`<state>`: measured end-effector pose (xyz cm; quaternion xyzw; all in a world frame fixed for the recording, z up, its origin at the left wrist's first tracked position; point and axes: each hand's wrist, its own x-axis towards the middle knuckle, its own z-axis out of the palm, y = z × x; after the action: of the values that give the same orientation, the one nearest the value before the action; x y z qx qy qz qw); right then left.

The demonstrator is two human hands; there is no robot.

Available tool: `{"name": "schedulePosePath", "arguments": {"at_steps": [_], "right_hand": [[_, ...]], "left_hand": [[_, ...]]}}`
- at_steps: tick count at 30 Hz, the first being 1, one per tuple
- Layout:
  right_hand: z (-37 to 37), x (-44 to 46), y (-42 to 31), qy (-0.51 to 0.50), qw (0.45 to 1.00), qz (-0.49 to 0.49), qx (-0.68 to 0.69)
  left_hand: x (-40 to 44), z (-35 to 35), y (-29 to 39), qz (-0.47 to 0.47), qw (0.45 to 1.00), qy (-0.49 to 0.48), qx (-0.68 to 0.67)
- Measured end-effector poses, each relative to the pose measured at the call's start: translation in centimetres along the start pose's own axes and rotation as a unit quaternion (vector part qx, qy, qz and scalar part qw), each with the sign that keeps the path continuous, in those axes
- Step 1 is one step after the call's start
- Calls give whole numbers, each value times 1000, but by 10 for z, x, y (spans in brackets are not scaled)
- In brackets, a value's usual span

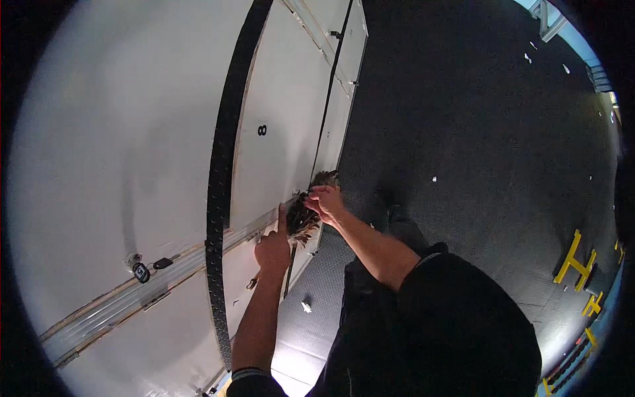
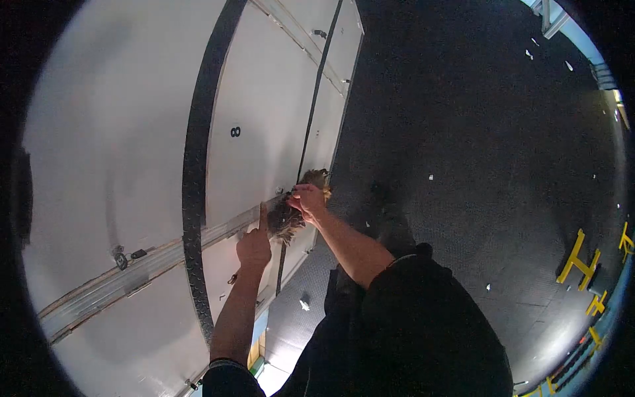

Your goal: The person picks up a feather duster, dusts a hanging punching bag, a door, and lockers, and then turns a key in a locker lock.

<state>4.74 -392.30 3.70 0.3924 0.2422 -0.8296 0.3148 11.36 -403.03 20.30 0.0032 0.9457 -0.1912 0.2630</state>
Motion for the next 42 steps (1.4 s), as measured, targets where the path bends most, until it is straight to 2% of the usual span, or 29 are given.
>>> {"name": "schedulePosePath", "arguments": {"at_steps": [9,12,19,22,25,27,29,31,34,38,40,41,42], "right_hand": [[7,-10,-1,-1,990,-68,-121],[4,-7,1,-27,986,-89,-137],[9,-18,-3,-9,981,-85,-175],[10,-17,-1,-42,982,-103,-153],[17,-18,-5,-27,974,-115,-193],[20,-12,-4,-33,949,-140,-279],[19,-4,1,-51,944,-158,-284],[17,5,4,-70,939,-178,-287],[14,7,1,-110,960,-142,-216],[27,-5,-3,-63,969,-109,-213],[22,7,7,-38,972,-110,-206],[5,36,24,-65,902,-251,-345],[-6,51,35,-89,793,-380,-468]], "left_hand": [[0,-6,2,-10,1000,-7,-3],[0,-9,4,-22,1000,-5,-1],[3,-7,6,-46,998,-39,-6],[4,-6,5,-43,998,-40,-19],[4,1,3,-31,999,-3,-37],[4,3,3,-31,999,8,-44],[4,2,3,-32,998,18,-50],[6,-4,4,-50,996,-55,-56],[8,-6,8,-69,995,-68,-40],[9,-2,10,-67,995,-54,-49],[10,-8,12,-81,993,-84,-24],[12,-7,13,-80,993,-82,-25],[11,-5,13,-84,993,-80,-38]]}}
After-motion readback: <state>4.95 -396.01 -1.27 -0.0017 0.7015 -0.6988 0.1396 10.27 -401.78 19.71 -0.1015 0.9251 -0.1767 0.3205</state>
